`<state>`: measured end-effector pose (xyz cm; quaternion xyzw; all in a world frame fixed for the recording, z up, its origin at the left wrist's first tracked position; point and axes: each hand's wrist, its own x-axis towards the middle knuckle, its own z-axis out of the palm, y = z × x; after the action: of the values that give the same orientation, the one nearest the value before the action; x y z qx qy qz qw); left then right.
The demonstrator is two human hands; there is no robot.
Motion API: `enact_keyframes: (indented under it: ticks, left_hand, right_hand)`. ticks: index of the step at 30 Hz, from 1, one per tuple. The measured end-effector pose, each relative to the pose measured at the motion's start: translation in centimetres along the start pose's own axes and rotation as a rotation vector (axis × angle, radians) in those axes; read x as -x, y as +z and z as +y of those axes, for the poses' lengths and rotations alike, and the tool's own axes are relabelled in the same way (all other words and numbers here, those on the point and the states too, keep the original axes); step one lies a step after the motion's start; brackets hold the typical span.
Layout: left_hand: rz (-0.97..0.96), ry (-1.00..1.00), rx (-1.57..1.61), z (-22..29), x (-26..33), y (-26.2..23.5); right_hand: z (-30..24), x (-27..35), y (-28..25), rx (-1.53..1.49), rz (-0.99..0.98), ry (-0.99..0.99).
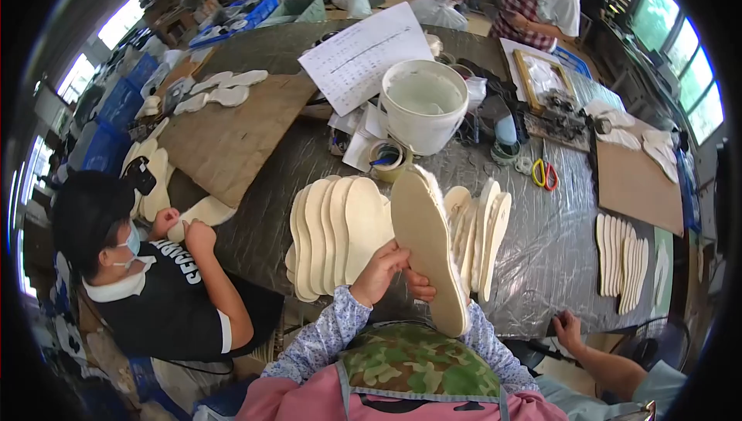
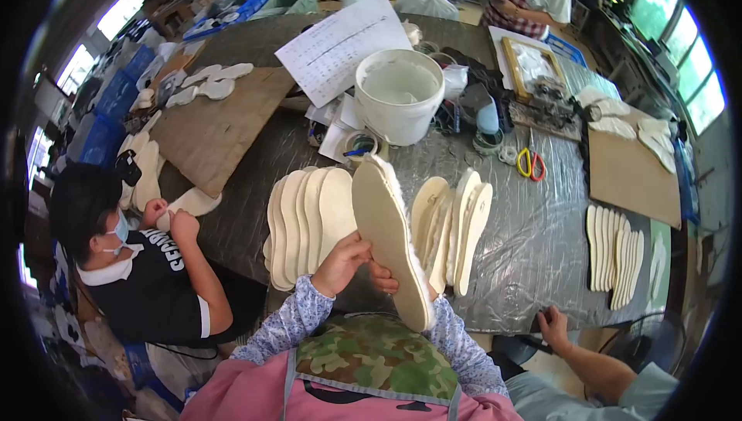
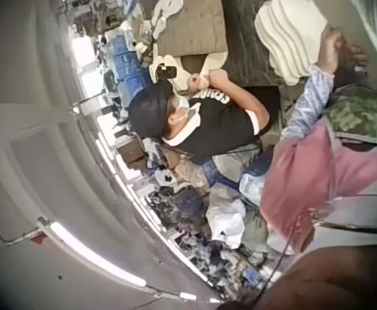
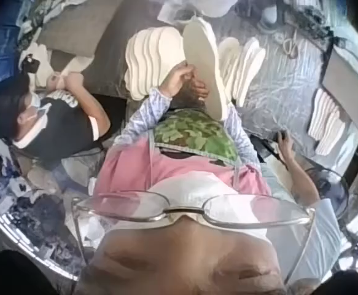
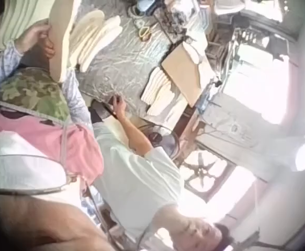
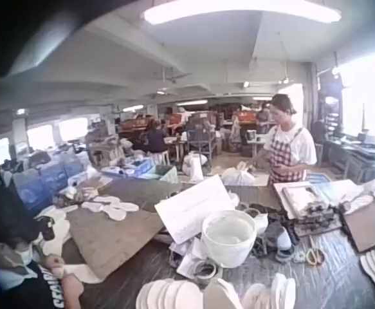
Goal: Sort and stack shoe insoles on a workshop table.
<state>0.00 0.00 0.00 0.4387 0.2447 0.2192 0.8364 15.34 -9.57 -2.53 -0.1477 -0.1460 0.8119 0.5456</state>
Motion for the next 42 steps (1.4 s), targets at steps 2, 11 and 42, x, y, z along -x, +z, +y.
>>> enact_keyframes:
  ticks: [2,11,42]
  left_hand:
    - [0.007,-0.019,0.093,0.5,0.2,0.2]
    - [0.581,0.320,0.224,6.7,0.2,-0.7]
    - [0.890,0.663,0.418,18.9,-5.5,-19.6]
  right_hand:
    - [-0.1,-1.1,-0.2,0.062,0.044,0.084]
    - [0.7,-1.7,2.8,0.128,0.318,0.024]
    - [-3.2,-9.0,5.4,0.745,0.624,0.348]
